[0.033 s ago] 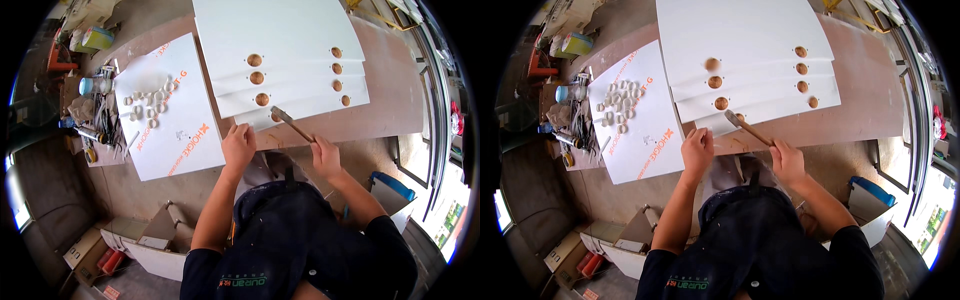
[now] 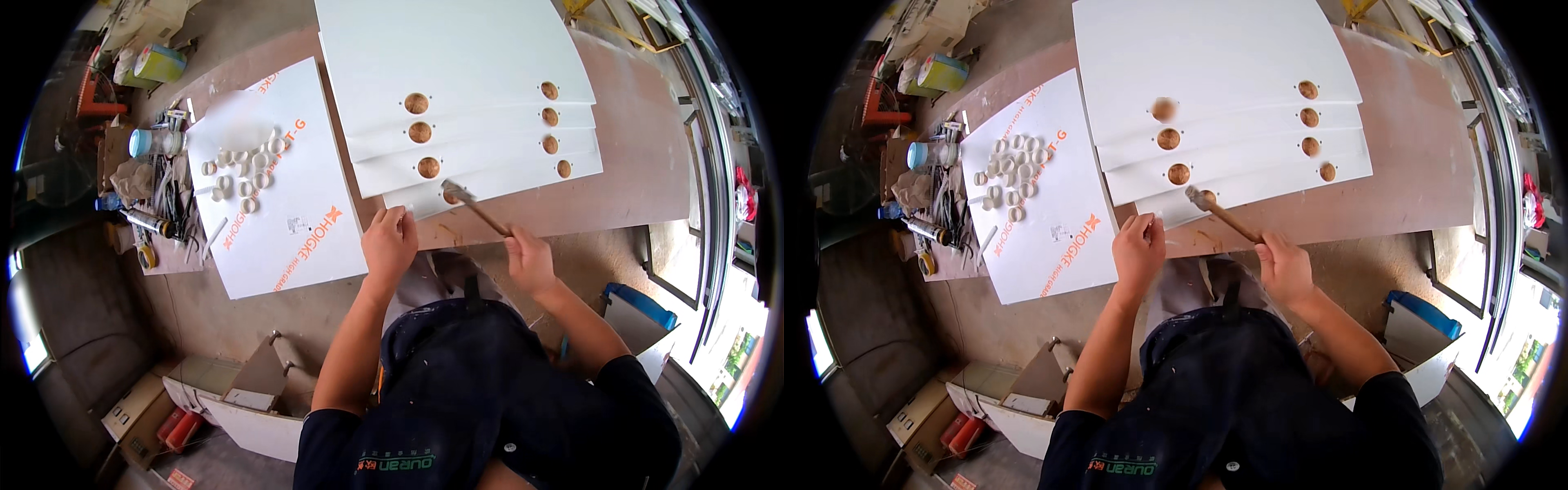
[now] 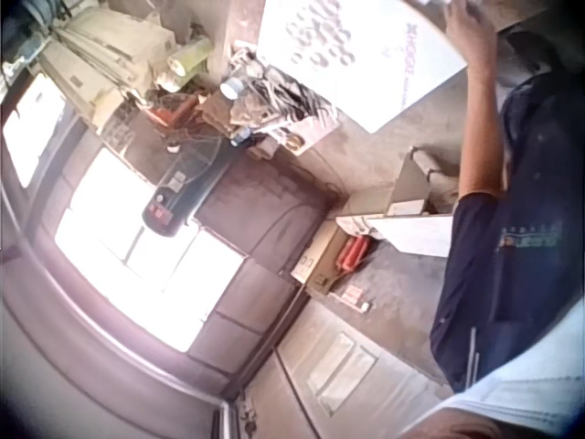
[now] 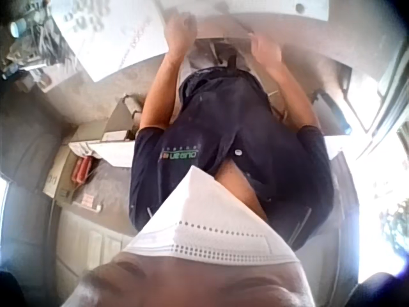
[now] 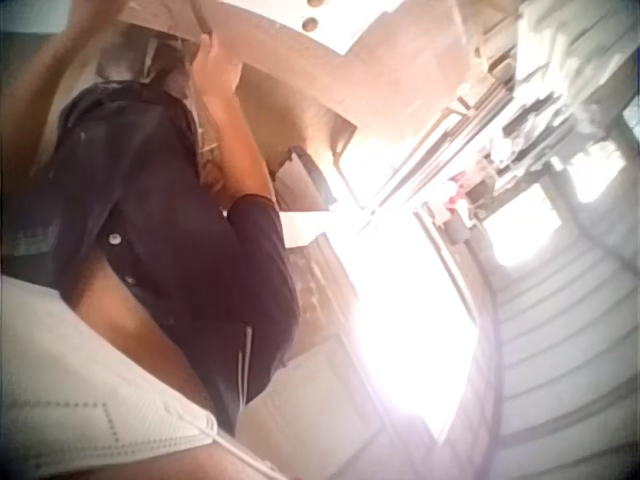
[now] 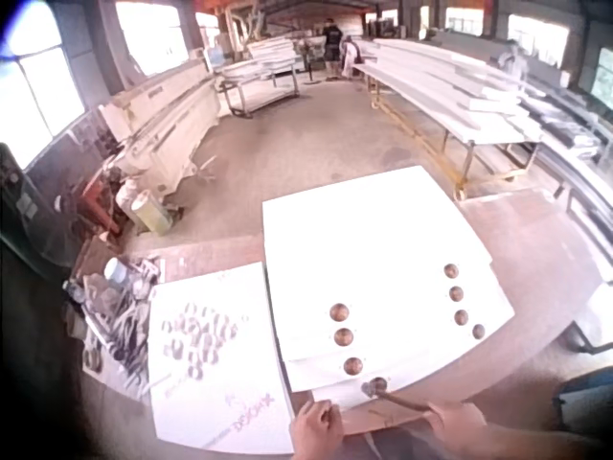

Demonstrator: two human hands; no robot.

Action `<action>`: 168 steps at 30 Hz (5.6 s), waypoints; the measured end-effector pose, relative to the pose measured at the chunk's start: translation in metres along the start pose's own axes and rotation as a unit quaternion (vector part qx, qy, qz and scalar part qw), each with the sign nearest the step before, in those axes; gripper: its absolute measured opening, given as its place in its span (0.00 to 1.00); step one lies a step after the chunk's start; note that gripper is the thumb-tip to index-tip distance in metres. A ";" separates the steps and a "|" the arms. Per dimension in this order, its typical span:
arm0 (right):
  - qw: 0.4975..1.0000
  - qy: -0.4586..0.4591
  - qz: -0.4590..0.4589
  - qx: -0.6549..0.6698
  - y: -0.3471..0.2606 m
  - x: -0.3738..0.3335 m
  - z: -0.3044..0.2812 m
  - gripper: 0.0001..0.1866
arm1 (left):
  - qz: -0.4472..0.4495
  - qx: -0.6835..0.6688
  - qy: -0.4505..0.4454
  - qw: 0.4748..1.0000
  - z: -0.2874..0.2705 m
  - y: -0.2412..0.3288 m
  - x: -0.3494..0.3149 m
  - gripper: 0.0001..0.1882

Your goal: The person drills holes into white furniture panels using a large industrial machine, then inserts and hammers wooden dowels into the holes.

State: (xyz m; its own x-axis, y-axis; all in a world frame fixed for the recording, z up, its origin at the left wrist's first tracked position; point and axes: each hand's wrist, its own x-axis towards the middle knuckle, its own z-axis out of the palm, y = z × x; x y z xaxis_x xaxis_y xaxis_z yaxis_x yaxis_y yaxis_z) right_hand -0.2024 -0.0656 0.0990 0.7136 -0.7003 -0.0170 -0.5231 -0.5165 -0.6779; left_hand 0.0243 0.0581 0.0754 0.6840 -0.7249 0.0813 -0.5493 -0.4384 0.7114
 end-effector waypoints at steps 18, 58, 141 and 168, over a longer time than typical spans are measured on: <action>0.976 0.114 0.173 0.067 0.021 0.010 -0.068 0.12 | 0.208 -0.122 0.004 0.970 0.037 0.072 0.094 0.03; 0.987 0.052 0.117 0.101 0.109 0.117 -0.191 0.11 | 0.234 0.058 -0.009 0.971 0.179 0.180 0.182 0.01; 0.988 -0.019 0.116 0.098 0.147 0.090 -0.189 0.10 | 0.133 0.037 -0.013 0.990 0.184 0.189 0.126 0.03; 0.994 0.055 0.069 0.056 0.134 0.084 -0.184 0.09 | 0.121 0.105 0.011 0.987 0.190 0.188 0.124 0.05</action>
State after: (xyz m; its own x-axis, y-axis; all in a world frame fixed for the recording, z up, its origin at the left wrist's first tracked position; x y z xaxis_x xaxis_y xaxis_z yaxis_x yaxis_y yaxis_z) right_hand -0.2981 -0.2842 0.1419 0.5797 -0.8139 -0.0386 -0.5523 -0.3577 -0.7530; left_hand -0.0857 -0.2152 0.0869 0.5289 -0.8117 0.2476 -0.7842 -0.3559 0.5083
